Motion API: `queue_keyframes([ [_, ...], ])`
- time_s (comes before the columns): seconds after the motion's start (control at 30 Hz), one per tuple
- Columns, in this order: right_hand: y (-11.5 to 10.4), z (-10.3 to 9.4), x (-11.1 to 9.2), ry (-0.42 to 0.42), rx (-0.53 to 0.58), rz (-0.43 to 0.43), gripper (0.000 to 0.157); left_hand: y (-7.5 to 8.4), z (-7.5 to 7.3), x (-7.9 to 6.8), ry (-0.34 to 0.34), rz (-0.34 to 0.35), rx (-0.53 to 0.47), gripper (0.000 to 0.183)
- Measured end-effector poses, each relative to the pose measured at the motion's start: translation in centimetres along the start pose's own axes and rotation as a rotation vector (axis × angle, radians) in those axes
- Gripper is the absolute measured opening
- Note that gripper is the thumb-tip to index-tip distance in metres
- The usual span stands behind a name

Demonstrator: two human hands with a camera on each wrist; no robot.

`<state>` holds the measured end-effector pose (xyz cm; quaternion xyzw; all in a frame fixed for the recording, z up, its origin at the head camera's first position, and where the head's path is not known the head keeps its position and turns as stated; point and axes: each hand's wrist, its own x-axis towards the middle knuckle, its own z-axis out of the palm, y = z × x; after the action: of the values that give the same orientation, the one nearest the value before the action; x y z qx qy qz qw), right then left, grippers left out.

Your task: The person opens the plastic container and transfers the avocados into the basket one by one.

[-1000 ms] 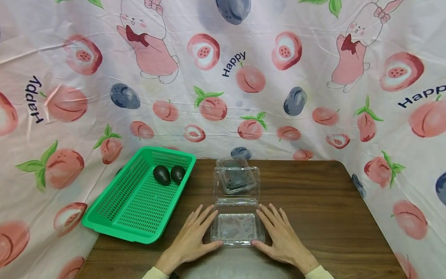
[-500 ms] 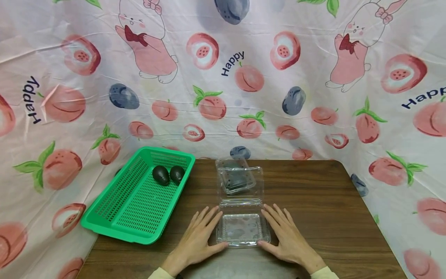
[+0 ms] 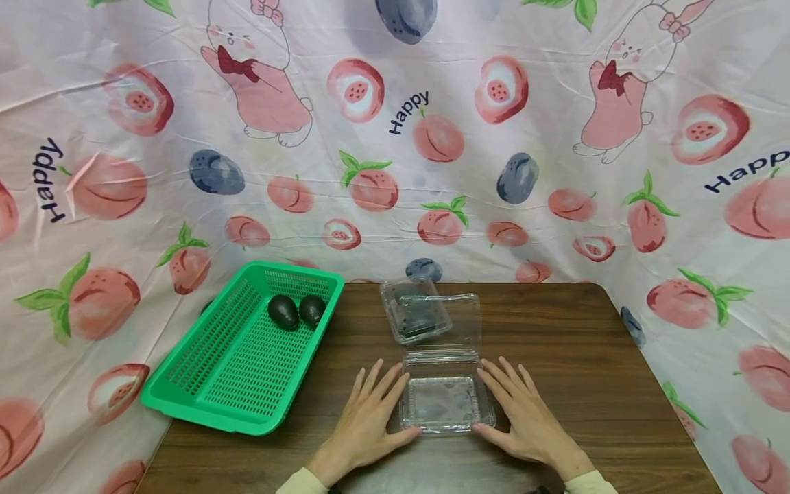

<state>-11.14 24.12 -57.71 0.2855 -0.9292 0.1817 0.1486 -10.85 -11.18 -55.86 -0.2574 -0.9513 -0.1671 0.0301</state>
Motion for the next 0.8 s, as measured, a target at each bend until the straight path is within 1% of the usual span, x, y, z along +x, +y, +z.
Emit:
queue_keyframes([
  [0.17, 1.0, -0.6, -0.3, 0.001, 0.027, 0.001, 0.096, 0.9, 0.3, 0.9, -0.003, 0.005, 0.020, 0.097],
  [0.4, 2.5, -1.5, -0.6, -0.008, 0.057, 0.018, 0.096, 2.1, 0.9, 2.4, 0.021, 0.032, 0.078, 0.096],
  [0.57, 3.4, -1.9, -0.8, 0.001, 0.027, 0.027, 0.096, 2.8, 1.2, 3.6, 0.018, 0.049, 0.097, 0.096],
  [0.8, 4.3, -2.6, -1.0, 0.017, 0.005, 0.050, 0.096, 3.7, 1.6, 5.5, -0.013, 0.063, 0.136, 0.096],
])
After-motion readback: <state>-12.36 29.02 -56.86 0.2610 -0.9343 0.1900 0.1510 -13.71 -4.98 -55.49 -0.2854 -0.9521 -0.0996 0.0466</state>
